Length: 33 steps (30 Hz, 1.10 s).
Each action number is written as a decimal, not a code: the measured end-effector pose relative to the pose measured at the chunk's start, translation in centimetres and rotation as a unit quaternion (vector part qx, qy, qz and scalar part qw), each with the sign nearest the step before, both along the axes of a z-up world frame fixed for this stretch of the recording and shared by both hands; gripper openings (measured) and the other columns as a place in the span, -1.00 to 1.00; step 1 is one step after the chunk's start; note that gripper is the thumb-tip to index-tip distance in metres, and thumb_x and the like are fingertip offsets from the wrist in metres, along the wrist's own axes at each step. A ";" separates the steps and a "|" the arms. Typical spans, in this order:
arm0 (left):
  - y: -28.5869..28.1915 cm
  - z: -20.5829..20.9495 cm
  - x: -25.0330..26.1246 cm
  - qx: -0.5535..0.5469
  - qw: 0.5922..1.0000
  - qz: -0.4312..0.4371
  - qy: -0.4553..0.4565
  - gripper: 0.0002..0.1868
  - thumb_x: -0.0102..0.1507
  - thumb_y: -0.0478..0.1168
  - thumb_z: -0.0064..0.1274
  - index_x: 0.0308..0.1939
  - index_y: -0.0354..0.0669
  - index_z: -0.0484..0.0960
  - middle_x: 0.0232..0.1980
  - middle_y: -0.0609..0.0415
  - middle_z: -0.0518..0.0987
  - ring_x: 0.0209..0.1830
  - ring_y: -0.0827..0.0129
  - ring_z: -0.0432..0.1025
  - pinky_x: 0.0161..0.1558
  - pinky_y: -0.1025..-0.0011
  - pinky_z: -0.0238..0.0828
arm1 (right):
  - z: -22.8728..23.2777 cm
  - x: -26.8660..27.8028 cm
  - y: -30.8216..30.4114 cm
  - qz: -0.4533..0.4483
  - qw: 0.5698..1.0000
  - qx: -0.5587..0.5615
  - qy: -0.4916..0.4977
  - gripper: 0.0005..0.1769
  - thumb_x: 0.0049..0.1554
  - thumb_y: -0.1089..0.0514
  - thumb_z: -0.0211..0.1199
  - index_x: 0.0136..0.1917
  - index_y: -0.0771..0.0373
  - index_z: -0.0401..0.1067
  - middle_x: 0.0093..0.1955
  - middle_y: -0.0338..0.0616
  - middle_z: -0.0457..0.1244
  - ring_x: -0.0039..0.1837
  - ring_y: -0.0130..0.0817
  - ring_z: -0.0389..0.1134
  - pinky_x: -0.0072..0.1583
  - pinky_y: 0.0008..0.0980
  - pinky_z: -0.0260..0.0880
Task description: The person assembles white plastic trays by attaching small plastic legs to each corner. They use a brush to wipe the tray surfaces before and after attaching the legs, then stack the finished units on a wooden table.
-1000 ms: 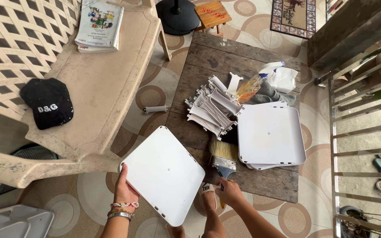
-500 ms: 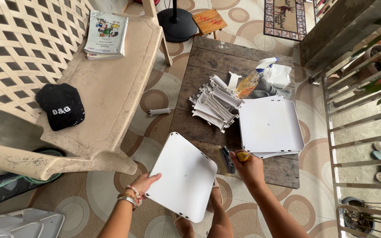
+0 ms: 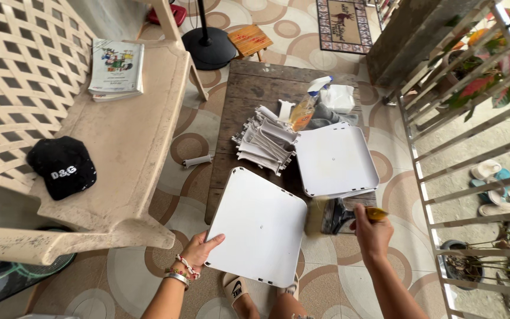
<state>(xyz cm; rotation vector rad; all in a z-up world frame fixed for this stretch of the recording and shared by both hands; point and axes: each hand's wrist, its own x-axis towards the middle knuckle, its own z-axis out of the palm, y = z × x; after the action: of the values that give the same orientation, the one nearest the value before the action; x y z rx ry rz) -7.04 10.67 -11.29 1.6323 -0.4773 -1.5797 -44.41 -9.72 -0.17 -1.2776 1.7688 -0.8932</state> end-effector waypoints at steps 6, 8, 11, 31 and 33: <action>-4.8 -3.6 -7.9 -0.128 0.979 -0.137 -0.082 -0.53 0.33 0.17 0.23 -0.36 -0.17 0.61 -0.51 0.28 0.43 -0.49 0.58 0.27 -0.34 0.51 0.37 | 2.2 1.0 -1.4 0.097 0.958 -0.045 -0.266 -0.75 0.23 0.09 0.24 -0.07 0.35 0.52 -0.41 -0.07 0.33 -0.47 -0.49 0.26 -0.44 -0.49 0.20; -5.3 -3.7 -9.1 -0.128 0.985 -0.102 -0.057 -0.51 0.30 0.19 0.19 -0.37 -0.18 0.62 -0.54 0.26 0.44 -0.55 0.54 0.28 -0.42 0.50 0.28 | 2.6 -1.0 -1.7 0.062 0.972 -0.050 -0.220 -0.73 0.23 0.07 0.23 -0.08 0.36 0.52 -0.41 -0.09 0.34 -0.48 -0.48 0.26 -0.46 -0.46 0.21; -5.0 -2.1 -9.0 -0.047 0.994 -0.081 -0.065 -0.55 0.20 0.22 0.13 -0.35 -0.10 0.66 -0.61 0.25 0.43 -0.69 0.48 0.15 -0.59 0.44 0.08 | 4.1 -7.6 -1.4 0.030 0.999 -0.006 0.009 -0.72 0.22 0.05 0.26 -0.10 0.33 0.57 -0.43 -0.10 0.36 -0.46 -0.52 0.29 -0.42 -0.47 0.26; -12.7 2.1 -36.3 0.080 0.995 -0.009 -0.061 -0.37 0.25 0.35 -0.04 0.08 -0.04 0.68 -0.56 0.19 0.42 -0.78 0.53 -0.04 -0.73 0.49 -0.17 | 6.0 -28.5 5.6 -0.092 0.983 -0.107 -0.120 -0.73 0.21 0.06 0.23 -0.22 0.27 0.52 -0.49 -0.30 0.29 -0.46 -0.54 0.24 -0.39 -0.56 0.20; -13.2 2.5 -39.0 0.044 0.999 -0.008 -0.019 -0.25 0.28 0.35 -0.03 0.04 -0.31 0.76 -0.58 0.23 0.21 -0.78 0.54 -0.08 -0.76 0.48 -0.21 | 4.3 -27.3 7.5 -0.051 0.982 -0.071 -0.166 -0.75 0.15 0.06 0.28 -0.26 0.26 0.51 -0.50 -0.30 0.27 -0.47 -0.52 0.25 -0.42 -0.53 0.22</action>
<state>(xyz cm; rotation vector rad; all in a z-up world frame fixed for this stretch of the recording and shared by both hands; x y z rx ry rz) -46.01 -2.54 -8.81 1.7327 -0.4463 -1.6031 -71.71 -2.22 4.14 -1.0581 1.5374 -1.2339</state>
